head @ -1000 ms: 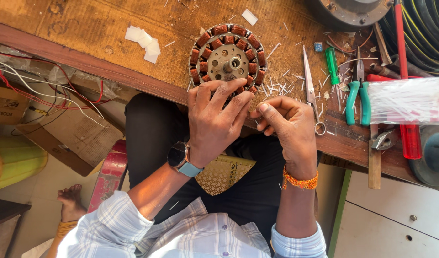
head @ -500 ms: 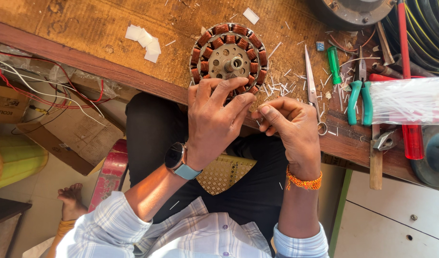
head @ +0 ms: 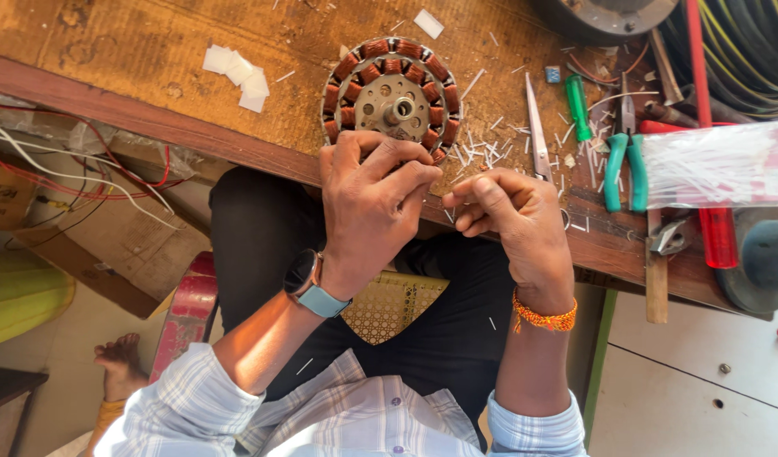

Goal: The person inserts small white plastic spacers into the slots of a copper-wound motor stator. They use scissors to trim a white plastic strip and then continue inserting the spacers into the stator slots.

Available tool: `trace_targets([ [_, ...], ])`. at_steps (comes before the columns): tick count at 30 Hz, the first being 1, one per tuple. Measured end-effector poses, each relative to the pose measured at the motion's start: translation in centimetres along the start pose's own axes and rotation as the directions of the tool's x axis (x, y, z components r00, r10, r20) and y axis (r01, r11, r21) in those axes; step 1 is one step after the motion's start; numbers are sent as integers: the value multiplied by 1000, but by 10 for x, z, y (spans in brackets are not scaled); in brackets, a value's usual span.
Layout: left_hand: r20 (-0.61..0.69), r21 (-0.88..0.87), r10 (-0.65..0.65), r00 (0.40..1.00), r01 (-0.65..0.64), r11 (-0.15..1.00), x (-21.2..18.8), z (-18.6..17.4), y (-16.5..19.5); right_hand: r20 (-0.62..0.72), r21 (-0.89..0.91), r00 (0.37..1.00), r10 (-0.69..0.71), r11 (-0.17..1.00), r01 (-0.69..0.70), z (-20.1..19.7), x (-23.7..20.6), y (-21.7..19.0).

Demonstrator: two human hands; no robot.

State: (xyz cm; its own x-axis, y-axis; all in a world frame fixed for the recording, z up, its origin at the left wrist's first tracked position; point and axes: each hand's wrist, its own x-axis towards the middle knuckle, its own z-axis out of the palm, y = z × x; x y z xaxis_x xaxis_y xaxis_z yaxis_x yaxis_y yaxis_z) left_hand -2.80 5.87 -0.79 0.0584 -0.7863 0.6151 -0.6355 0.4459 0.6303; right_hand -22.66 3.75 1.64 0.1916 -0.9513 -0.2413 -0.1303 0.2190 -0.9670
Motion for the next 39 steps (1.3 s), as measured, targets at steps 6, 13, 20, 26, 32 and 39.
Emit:
trace_targets([
  [6,21,-7,-7,1000,7,1000,1,0,0,106,-401,920,-378,830,388,-15,-26,-27],
  [13,20,-20,10,1000,-10,1000,0,1,-3,462,-873,840,-285,19,487,-6,-33,-62],
  [20,18,-18,19,1000,-18,1000,0,1,-4,441,-802,854,278,549,235,9,-27,-76],
  [26,-20,-56,-51,999,49,997,1,3,-4,265,-842,912,-314,385,377,9,-12,-64],
  [32,-6,-29,-22,1000,22,999,0,2,-3,501,-753,858,115,546,367,-1,-20,-60],
  [39,-34,-61,-77,996,75,995,1,5,0,230,-908,954,-195,310,282,9,-7,-59],
])
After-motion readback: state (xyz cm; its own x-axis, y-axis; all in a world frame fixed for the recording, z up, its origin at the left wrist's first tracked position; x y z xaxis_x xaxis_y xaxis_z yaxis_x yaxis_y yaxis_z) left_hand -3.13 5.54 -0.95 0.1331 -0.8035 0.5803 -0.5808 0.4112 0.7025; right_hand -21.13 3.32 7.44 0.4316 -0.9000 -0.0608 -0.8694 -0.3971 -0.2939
